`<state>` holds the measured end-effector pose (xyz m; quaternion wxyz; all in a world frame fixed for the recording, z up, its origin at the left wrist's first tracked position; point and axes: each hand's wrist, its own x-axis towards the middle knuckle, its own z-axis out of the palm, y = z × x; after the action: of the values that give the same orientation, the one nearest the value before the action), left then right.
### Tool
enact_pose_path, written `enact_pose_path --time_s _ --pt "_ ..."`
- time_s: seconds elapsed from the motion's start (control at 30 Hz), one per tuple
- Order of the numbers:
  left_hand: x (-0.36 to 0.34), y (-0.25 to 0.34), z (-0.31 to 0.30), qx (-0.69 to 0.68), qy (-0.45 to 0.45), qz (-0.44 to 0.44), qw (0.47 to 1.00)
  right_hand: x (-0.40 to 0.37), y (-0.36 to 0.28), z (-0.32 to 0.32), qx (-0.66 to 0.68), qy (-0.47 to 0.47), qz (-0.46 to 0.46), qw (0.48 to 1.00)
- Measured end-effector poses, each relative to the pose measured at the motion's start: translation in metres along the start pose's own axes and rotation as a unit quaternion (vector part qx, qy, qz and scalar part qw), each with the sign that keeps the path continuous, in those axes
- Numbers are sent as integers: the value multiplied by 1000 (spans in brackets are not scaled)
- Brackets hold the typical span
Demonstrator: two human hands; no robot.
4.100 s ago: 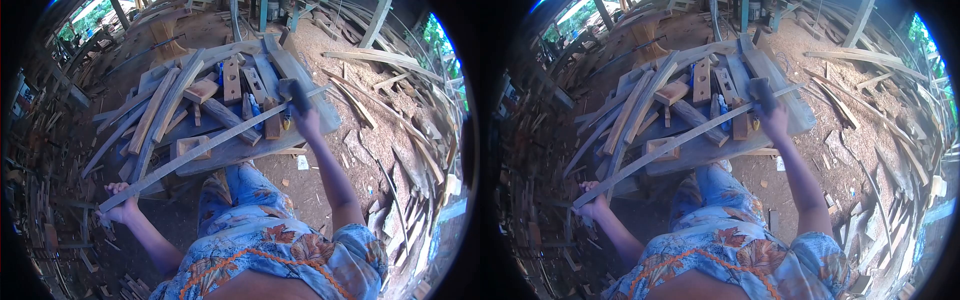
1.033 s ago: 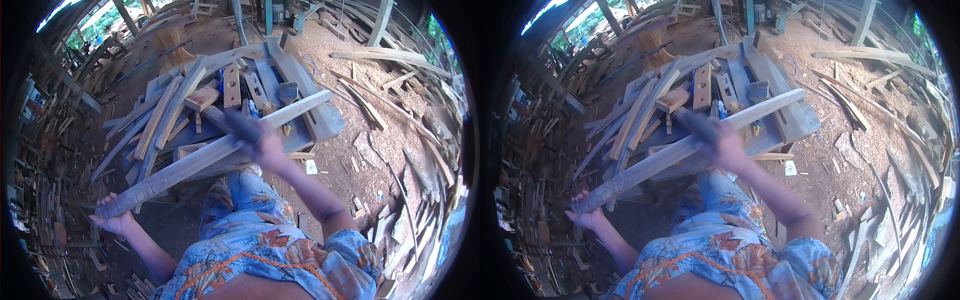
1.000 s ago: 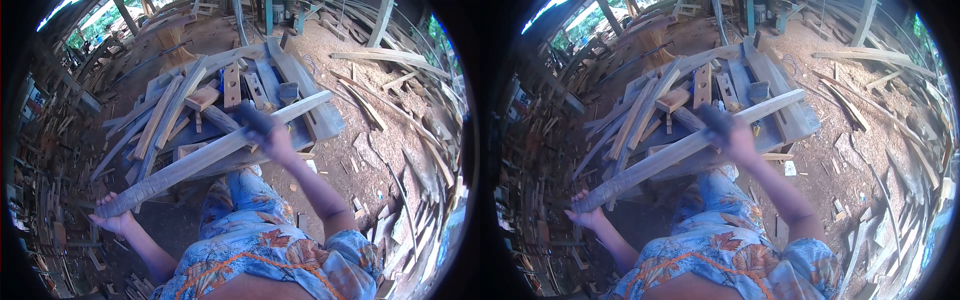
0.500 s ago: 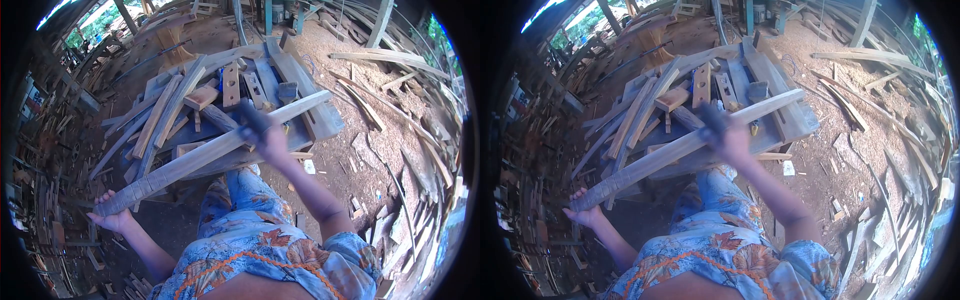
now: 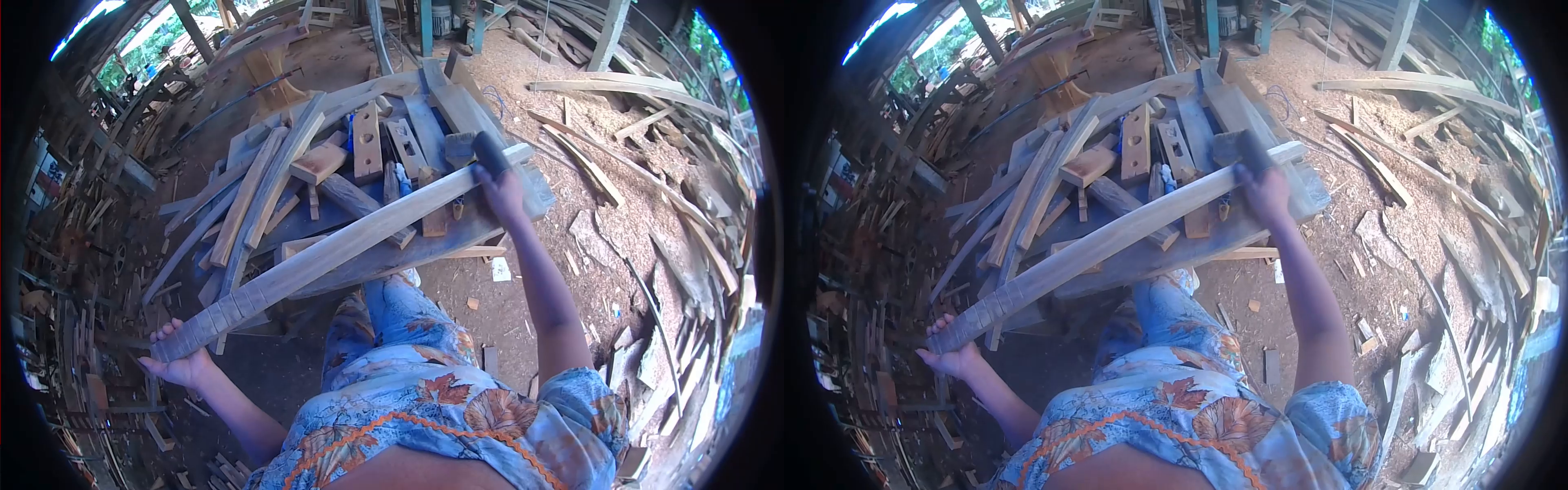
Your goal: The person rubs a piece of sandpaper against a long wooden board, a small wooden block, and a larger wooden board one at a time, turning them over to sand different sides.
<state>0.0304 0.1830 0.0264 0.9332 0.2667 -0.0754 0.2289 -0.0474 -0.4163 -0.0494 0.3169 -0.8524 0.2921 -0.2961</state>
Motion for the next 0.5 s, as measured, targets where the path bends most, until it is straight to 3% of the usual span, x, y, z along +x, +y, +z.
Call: enact_pose_path --time_s 0.03,0.1,0.2,0.23,0.27,0.3,0.4,0.5 --pt "0 1 -3 -6 -8 -4 1000 10 18 0 -1 1 0 1000" --pt "-1 2 -4 -13 -15 -2 1000 23 30 0 -52 29 92 994" --pt "-4 4 -1 -13 -35 -4 999 9 7 14 -88 78 78 990" --pt "-5 4 2 -14 -49 -12 999 -10 -25 6 28 46 8 999" --pt "-5 4 4 -16 -63 -22 998 -24 -43 16 -4 25 11 1000" --pt "-4 3 4 -13 -65 -25 997 -41 -67 19 97 18 -122 988" --pt "-1 5 4 1 -77 -31 997 -95 -139 20 132 -10 -286 949" --pt "-1 10 12 -14 -46 -43 998 -120 -159 25 163 -50 -369 914"
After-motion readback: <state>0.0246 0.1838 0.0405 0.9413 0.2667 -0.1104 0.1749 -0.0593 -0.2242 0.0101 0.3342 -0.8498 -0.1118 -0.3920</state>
